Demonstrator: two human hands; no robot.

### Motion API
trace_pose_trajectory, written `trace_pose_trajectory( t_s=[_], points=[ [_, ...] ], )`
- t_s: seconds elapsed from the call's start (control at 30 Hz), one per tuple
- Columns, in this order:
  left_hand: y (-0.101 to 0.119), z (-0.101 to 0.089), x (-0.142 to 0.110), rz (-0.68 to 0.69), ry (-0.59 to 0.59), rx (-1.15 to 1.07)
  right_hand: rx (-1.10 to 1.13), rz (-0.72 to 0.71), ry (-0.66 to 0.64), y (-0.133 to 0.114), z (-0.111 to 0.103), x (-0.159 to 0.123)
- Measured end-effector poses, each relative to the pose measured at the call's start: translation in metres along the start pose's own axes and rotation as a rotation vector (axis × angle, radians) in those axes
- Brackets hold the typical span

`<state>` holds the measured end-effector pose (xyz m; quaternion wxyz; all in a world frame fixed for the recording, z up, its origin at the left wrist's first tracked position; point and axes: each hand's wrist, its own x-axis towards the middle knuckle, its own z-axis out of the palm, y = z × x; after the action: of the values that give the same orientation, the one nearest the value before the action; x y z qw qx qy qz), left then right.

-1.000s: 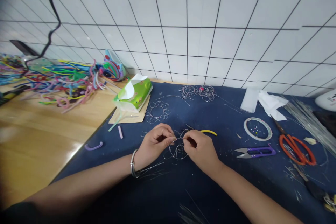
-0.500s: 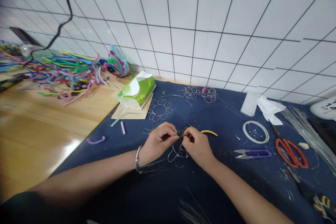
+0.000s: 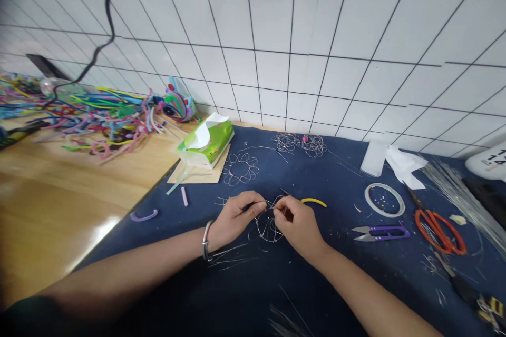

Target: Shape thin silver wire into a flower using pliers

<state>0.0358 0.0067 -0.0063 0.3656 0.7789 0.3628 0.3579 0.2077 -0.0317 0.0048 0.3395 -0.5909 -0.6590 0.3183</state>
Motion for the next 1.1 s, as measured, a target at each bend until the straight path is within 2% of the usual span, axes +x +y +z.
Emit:
trace_pose_trajectory(
  t_s=[0.23, 0.57, 0.9, 1.1],
  points=[
    [-0.003, -0.005, 0.005, 0.175, -0.037, 0.228, -0.066, -0.038, 0.021, 0.002, 0.006, 0.002],
    [-0.006, -0.006, 0.006, 0.299, -0.106, 0.247, -0.050, -0.010, 0.016, 0.004, 0.003, 0.000],
    [-0.006, -0.006, 0.010, 0.437, -0.149, 0.363, -0.026, 0.009, 0.052, 0.006, 0.001, -0.002],
    [-0.006, -0.008, 0.012, 0.511, -0.189, 0.458, -0.062, -0.030, 0.094, 0.009, 0.004, -0.003]
  ],
)
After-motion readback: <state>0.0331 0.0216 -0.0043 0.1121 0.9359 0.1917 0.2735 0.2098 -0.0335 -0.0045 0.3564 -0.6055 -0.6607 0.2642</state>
